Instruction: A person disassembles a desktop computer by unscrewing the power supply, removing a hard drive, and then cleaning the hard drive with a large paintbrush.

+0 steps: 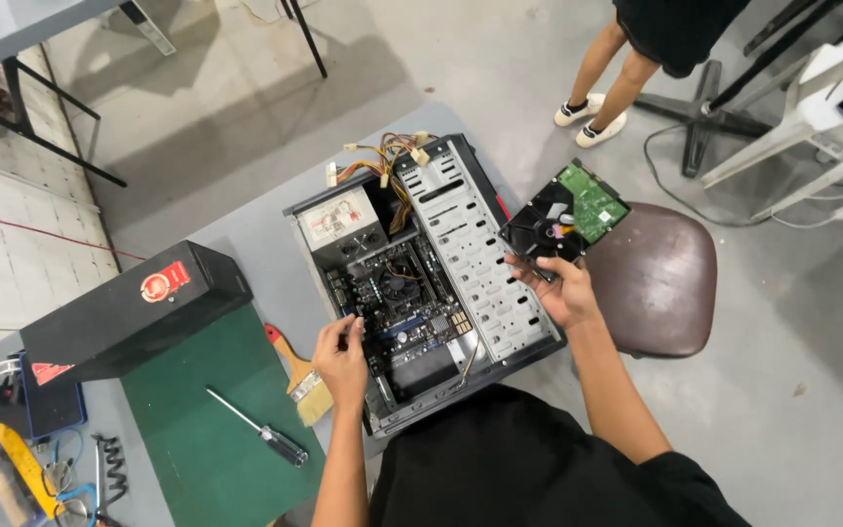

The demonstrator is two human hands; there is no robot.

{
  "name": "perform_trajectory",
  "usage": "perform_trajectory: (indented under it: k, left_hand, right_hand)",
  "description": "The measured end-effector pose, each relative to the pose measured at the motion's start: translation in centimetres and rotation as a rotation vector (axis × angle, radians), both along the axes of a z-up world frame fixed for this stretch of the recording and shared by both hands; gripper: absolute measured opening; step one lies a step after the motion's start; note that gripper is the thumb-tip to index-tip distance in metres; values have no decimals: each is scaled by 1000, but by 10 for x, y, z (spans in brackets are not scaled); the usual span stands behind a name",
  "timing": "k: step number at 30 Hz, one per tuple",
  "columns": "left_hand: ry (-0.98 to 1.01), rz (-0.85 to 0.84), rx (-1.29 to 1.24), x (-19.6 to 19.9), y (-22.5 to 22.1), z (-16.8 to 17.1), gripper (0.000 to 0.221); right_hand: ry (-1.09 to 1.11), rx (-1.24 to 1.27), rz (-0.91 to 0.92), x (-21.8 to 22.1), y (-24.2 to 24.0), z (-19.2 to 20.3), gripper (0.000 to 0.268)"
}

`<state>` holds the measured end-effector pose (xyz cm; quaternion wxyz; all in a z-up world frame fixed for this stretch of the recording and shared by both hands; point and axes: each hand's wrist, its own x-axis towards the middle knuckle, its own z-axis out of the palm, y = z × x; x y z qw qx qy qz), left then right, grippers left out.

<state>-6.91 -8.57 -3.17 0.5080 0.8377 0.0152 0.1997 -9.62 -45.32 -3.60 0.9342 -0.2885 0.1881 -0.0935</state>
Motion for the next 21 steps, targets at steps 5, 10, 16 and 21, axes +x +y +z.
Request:
perform_trajectory:
  k: [5,10,16,21]
  left_hand:
    - [-23,-2,-4,5,-1,5,12]
    - [47,33,51,4,1,-15,22]
    - [52,39,272,21,-3,-11,30]
    - [20,62,465,45,-6,-17,25]
  right_hand:
    - [-12,-71,31,7,-4,9,44]
    - [8,-89,95,2,10,19,52]
    - [69,-130,127,9,11,-51,59]
    - [151,-172,164,9,8,-64,57]
